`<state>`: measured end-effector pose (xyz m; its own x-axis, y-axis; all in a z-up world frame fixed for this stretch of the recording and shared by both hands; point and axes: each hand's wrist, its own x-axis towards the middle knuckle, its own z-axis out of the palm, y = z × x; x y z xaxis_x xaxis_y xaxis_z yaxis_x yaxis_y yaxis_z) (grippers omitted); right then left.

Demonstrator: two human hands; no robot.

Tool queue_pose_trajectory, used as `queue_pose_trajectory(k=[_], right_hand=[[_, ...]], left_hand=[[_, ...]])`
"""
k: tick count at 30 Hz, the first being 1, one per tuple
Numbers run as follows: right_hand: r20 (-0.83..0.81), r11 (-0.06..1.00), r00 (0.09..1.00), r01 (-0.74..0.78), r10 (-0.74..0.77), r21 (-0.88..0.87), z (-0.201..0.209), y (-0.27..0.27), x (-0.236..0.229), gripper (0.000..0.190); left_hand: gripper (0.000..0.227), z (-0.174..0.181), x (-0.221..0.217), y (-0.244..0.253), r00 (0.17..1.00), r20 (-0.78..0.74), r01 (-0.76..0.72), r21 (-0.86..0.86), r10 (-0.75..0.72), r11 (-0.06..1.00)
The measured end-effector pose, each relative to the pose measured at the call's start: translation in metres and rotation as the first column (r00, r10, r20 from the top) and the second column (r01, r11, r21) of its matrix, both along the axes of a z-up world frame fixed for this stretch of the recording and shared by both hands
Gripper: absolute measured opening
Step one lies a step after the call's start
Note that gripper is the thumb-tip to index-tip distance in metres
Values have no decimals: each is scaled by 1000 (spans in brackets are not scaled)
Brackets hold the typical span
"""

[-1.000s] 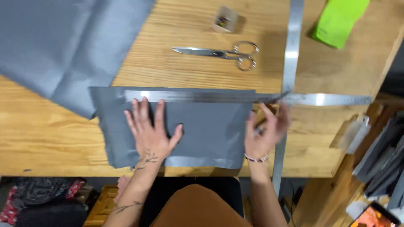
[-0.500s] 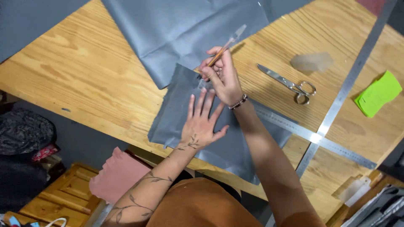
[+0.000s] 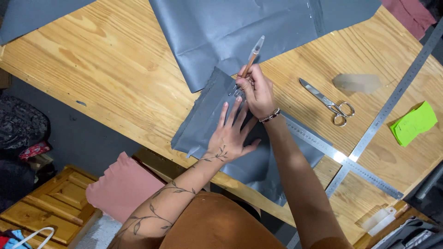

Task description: The person cuts a large sheet of grey material using scissors, then folds and aligns the pieces on a wooden table. They use a metal ruler and a pencil to measure and mark the material, followed by further cutting and folding of the sections.

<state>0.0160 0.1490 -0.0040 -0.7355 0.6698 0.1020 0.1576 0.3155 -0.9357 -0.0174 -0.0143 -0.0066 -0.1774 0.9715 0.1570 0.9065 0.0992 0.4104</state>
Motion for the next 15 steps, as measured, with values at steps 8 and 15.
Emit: queue_pose_trajectory(k=[8,15], right_hand=[[-36,996,999,-24,21,-84,3,-2,3,13],[-72,823,823,552,-563,-130,19,-27,105,11]], left_hand=[[68,1,0,0,999,29,32,-39,-31,999],[78,12,-2,0,997,17,83,-70,-82,994]])
